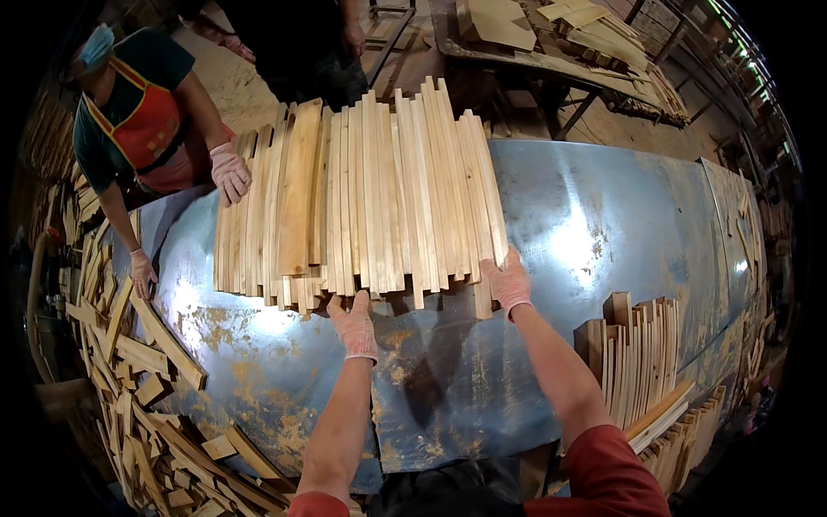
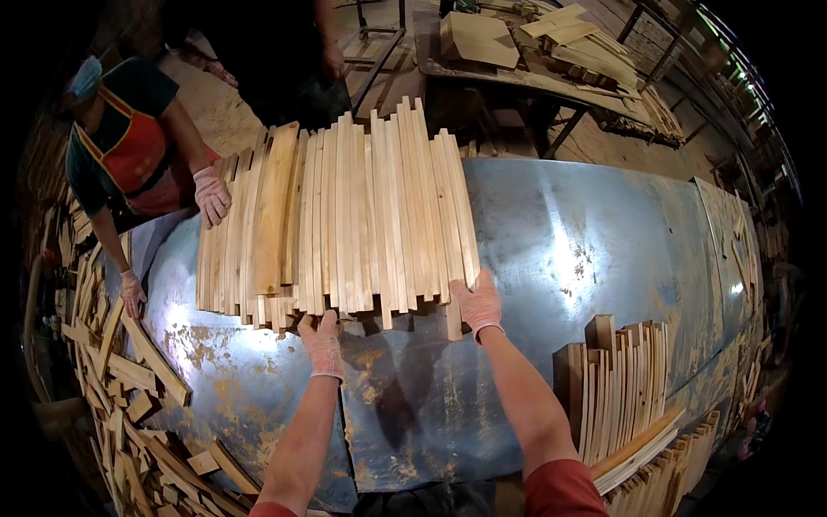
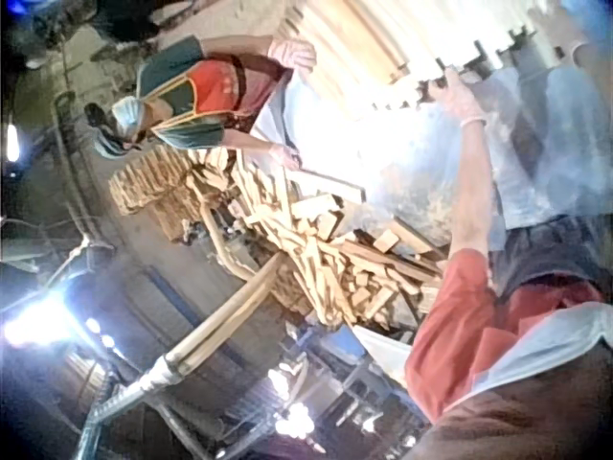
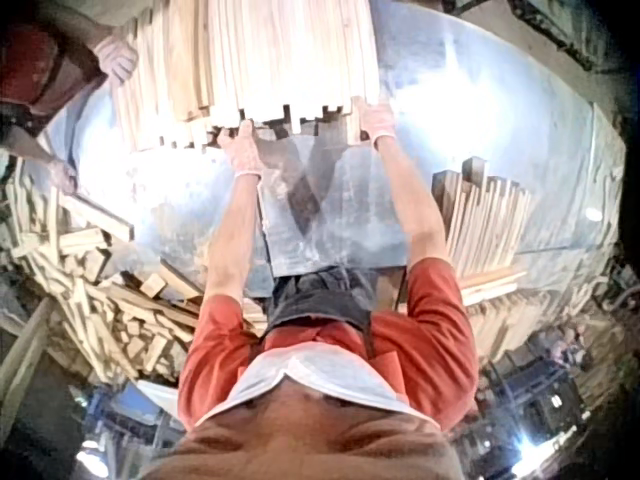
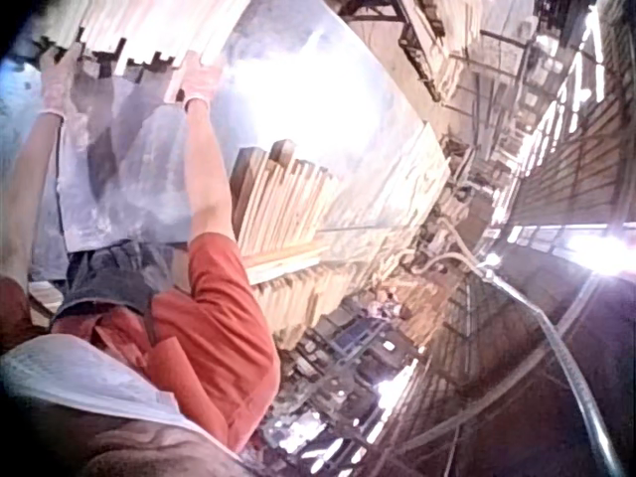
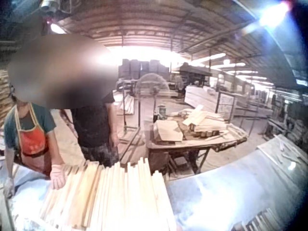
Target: The person repeatedly picks up stacks of light-colored wooden planks from a metal table, carries them to a nearby conveyor belt, and places them onto the belt. The person then returns to the table to repeat the process with additional stacks of planks.
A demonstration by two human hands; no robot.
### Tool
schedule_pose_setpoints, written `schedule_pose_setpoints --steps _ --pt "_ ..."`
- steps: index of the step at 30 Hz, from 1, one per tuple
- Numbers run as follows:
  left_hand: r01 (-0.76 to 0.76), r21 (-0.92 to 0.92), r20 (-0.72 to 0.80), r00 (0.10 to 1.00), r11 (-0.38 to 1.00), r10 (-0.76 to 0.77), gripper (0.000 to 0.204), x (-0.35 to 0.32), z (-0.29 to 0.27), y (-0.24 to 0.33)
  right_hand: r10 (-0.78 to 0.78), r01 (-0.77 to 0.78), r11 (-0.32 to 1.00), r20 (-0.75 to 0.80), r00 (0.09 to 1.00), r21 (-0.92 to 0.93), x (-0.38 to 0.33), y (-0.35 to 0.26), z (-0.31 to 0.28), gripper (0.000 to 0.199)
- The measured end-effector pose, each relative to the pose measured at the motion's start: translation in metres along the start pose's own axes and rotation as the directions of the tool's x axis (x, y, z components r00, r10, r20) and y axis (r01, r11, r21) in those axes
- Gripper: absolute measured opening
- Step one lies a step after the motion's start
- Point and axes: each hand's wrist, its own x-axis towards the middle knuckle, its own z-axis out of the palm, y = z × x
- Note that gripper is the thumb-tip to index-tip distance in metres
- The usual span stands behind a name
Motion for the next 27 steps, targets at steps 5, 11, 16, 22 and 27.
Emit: schedule_pose_setpoints --steps 5,11,16,22,27 --pt "-0.111 0.302 -0.02 0.992 0.947 0.123 0.073 -0.022 0.01 0.04 -0.044 0.042 0.999 0.047 0.998 0.034 0.011 0.013 -0.006 0.064" --pt "-0.101 0.429 0.02 0.995 0.898 0.102 0.066 -0.018 0.008 0.01 0.022 -0.012 0.997 0.128 0.992 -0.077 0.031 -0.003 -0.041 0.052" --pt "-0.125 0.509 0.209 0.978 0.852 0.019 0.066 -0.046 0.027 0.018 0.037 -0.034 0.999 0.301 0.953 -0.016 0.083 0.018 -0.085 0.064" --pt "-0.377 0.55 0.299 0.922 0.745 0.245 0.099 0.013 0.083 0.083 0.049 -0.025 0.992 0.202 0.978 -0.121 0.136 0.003 -0.079 0.082" --pt "-0.241 0.72 0.191 0.97 0.651 0.148 0.112 0.039 0.148 0.104 -0.048 0.053 0.969 0.024 0.999 -0.243 0.161 -0.021 -0.047 0.078"
